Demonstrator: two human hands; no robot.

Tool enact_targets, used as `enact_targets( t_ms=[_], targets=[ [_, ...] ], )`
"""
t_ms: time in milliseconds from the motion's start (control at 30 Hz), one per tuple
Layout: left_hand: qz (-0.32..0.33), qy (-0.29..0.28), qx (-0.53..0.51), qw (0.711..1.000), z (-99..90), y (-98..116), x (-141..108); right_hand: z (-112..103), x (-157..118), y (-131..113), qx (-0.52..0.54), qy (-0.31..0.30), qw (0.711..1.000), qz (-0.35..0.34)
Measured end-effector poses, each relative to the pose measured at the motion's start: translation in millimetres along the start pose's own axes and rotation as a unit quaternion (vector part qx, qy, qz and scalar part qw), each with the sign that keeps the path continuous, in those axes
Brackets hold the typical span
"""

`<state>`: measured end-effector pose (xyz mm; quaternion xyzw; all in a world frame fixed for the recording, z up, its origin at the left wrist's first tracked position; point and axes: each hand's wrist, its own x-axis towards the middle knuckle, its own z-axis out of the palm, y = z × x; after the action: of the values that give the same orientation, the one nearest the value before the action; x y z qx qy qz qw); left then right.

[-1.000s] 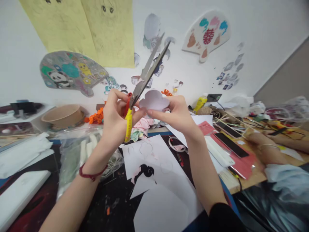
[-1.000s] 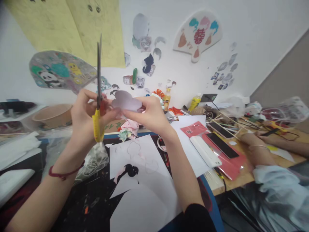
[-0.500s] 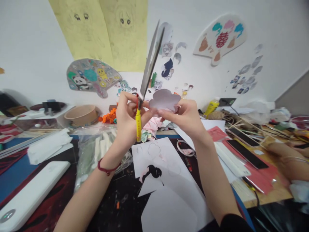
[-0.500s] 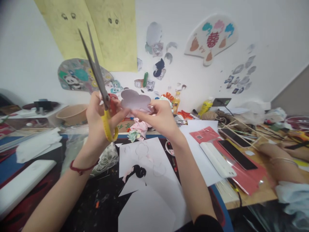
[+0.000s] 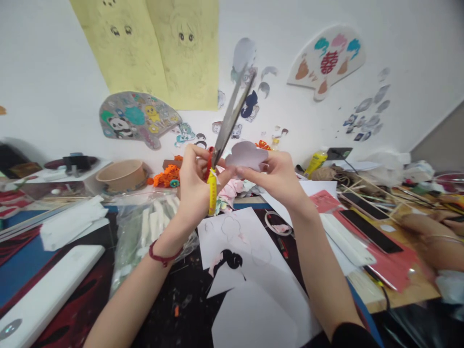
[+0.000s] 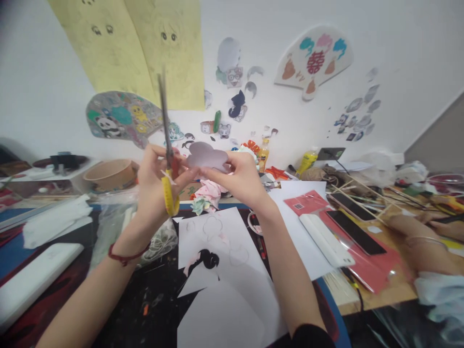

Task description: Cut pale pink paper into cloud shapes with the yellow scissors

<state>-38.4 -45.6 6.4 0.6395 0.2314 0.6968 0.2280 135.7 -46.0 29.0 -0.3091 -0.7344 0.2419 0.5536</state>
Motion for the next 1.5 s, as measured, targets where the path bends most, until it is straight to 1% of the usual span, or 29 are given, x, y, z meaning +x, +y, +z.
enact_targets(
  t_ms=[67,133,200,233,267,300,333,367,400,433,467,533,633,700,767,833,967,1000,1067,1167,1200,1267,1333,1367,1433,1467,1500],
  targets=[
    [-0.01,-0.015,0.035,0.999,-2.6,-5,1,-5,1,3,-0.023,0.014,1.0,0.009],
    [-0.014,-0.005,0.107,0.994,-8.2,-11,3,-14,4,9,-0.039,0.048,0.998,0.017],
    [0.006,0.016,0.216,0.976,-17.4,-18,8,-28,7,17,-0.074,0.132,0.988,0.026],
    [0.027,0.03,0.269,0.962,-23.3,-22,11,-36,8,22,-0.079,0.173,0.981,0.044],
    [0.059,0.051,0.322,0.943,-30.1,-25,15,-45,10,25,-0.075,0.207,0.973,0.066],
    [0.099,0.065,0.372,0.92,-37.3,-28,18,-53,11,28,-0.068,0.255,0.961,0.079],
    [0.132,0.051,0.425,0.894,-44.9,-30,20,-62,11,31,-0.066,0.3,0.948,0.085],
    [0.167,0.026,0.466,0.868,-52.2,-31,22,-69,11,32,-0.058,0.334,0.937,0.086],
    [0.199,0.012,0.489,0.85,-59.0,-32,24,-76,11,32,-0.051,0.358,0.928,0.084],
    [0.213,-0.005,0.499,0.84,-64.8,-33,25,-81,11,31,-0.048,0.369,0.925,0.082],
    [0.223,-0.022,0.498,0.838,-69.3,-33,25,-84,10,30,-0.046,0.377,0.922,0.077],
    [0.227,-0.038,0.475,0.849,-74.4,-33,26,-88,8,27,-0.043,0.377,0.922,0.07],
    [0.212,-0.04,0.453,0.865,-74.5,-33,25,-85,7,23,-0.047,0.362,0.929,0.06],
    [0.194,-0.022,0.447,0.873,-73.2,-30,25,-80,6,21,-0.053,0.349,0.934,0.057],
    [0.181,0.008,0.437,0.881,-72.9,-27,25,-76,6,19,-0.05,0.335,0.939,0.06],
    [0.185,0.021,0.425,0.886,-73.7,-25,25,-74,6,17,-0.035,0.32,0.945,0.063],
    [0.213,-0.019,0.419,0.882,-74.7,-28,26,-73,5,16,0.0,0.31,0.949,0.051],
    [0.213,-0.026,0.432,0.876,-74.1,-30,26,-73,5,15,0.002,0.314,0.948,0.046],
    [0.219,-0.056,0.492,0.841,-72.2,-35,25,-74,5,16,0.0,0.322,0.946,0.042],
    [0.264,-0.16,0.553,0.774,-67.3,-42,20,-75,5,16,-0.014,0.322,0.946,0.043],
    [0.271,-0.181,0.563,0.76,-64.8,-44,18,-75,5,16,-0.018,0.317,0.947,0.043],
    [0.268,-0.193,0.571,0.752,-58.0,-46,15,-75,4,17,-0.026,0.313,0.949,0.035],
    [0.245,-0.183,0.574,0.759,-50.3,-47,12,-73,4,18,-0.038,0.308,0.95,0.028],
    [0.227,-0.165,0.579,0.765,-46.7,-46,11,-72,4,18,-0.045,0.307,0.95,0.026],
    [0.183,-0.1,0.587,0.782,-41.7,-44,11,-70,4,17,-0.056,0.302,0.951,0.025],
    [0.156,-0.059,0.575,0.801,-40.4,-43,12,-69,3,15,-0.055,0.293,0.954,0.03],
    [0.124,-0.021,0.545,0.829,-39.8,-42,13,-68,2,14,-0.05,0.28,0.958,0.038]
  ],
)
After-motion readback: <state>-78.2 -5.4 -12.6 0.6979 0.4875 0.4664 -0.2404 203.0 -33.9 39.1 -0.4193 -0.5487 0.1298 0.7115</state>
